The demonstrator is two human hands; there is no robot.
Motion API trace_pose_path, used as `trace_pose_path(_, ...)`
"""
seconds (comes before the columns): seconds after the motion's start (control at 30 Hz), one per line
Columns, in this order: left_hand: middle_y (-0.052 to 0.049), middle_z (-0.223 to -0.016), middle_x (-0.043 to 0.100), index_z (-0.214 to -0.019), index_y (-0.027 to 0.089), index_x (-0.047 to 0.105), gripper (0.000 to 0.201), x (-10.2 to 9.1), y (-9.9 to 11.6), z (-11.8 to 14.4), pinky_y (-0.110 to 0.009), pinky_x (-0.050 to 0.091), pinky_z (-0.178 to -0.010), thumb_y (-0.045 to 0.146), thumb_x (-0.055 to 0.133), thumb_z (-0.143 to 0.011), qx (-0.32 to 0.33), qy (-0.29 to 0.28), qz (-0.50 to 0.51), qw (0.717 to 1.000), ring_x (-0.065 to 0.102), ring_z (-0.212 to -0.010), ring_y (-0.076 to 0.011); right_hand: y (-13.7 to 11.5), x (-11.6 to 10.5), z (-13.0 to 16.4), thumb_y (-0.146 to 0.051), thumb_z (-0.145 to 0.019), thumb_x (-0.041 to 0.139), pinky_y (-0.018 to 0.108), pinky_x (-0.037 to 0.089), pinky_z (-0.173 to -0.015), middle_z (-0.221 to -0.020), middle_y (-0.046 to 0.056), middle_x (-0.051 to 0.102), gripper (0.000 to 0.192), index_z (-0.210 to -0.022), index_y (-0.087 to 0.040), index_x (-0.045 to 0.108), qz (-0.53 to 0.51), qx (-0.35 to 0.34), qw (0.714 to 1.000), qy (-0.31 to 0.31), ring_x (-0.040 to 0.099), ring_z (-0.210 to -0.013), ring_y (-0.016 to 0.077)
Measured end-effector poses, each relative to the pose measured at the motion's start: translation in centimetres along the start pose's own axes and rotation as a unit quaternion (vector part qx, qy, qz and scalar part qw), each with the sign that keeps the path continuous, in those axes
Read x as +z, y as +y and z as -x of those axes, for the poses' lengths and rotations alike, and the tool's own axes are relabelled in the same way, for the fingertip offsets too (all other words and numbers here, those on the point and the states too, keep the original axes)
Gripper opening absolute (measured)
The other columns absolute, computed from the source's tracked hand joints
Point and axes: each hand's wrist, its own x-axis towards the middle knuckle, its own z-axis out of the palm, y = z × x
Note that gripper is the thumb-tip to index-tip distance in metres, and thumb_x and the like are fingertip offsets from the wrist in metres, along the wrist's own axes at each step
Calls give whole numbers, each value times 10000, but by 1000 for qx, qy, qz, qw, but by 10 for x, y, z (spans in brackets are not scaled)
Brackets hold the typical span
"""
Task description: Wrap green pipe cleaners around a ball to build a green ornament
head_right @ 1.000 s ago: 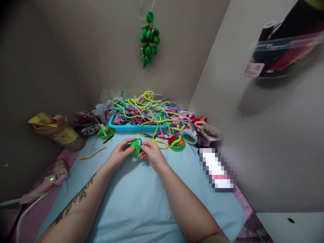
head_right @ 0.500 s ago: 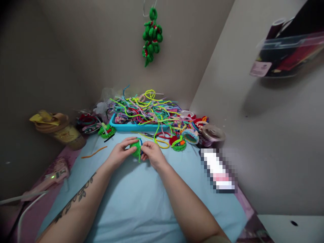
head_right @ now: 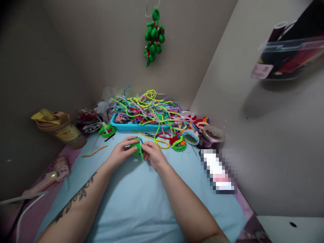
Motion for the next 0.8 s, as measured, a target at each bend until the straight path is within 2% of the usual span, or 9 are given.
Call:
trace_pose_path(0.17, -115, -1201, 534, -1011, 210, 686, 283, 0, -3, 0, -387, 411, -951, 293, 640, -744, 22, 3, -33, 999, 487, -1140, -243, 2, -1, -1, -391, -634, 695, 160, 300, -340, -459, -60, 501, 277, -639, -167, 533, 53, -5, 999, 8, 426, -368, 51)
trace_pose_path(0.3, -115, -1203, 531, -1009, 214, 687, 279, 1, -5, -1, -389, 417, -946, 301, 633, -750, 14, 3, -35, 999, 490, -1134, -242, 5, -3, -2, -416, -688, 636, 169, 287, -371, -471, -59, 503, 275, -646, -174, 513, 132, -35, 991, 5, 409, -383, 53)
trace_pose_path(0.5, -108, -1205, 533, -1021, 218, 682, 297, 5, -5, 1, -357, 459, -897, 328, 626, -751, -5, 4, -11, 1000, 500, -1129, -239, 8, 0, -2, -401, -772, 516, 197, 294, -429, -506, -71, 425, 263, -636, -190, 439, 226, -88, 970, -1, 372, -438, 68)
trace_pose_path(0.6, -104, -1211, 534, -1039, 216, 674, 313, 7, -4, 1, -347, 465, -888, 338, 615, -757, -17, 6, -4, 1000, 499, -1134, -238, 11, 0, -4, -403, -780, 507, 204, 303, -457, -525, -68, 399, 267, -634, -193, 427, 230, -115, 966, 10, 370, -477, 78)
trace_pose_path(0.8, -100, -1181, 568, -1079, 191, 650, 359, 7, -5, 0, -360, 415, -950, 325, 623, -747, -17, 30, -17, 999, 499, -1136, -234, 8, -4, -5, -462, -734, 568, 209, 283, -442, -522, -63, 394, 307, -626, -197, 457, 185, -94, 978, 22, 348, -462, 80)
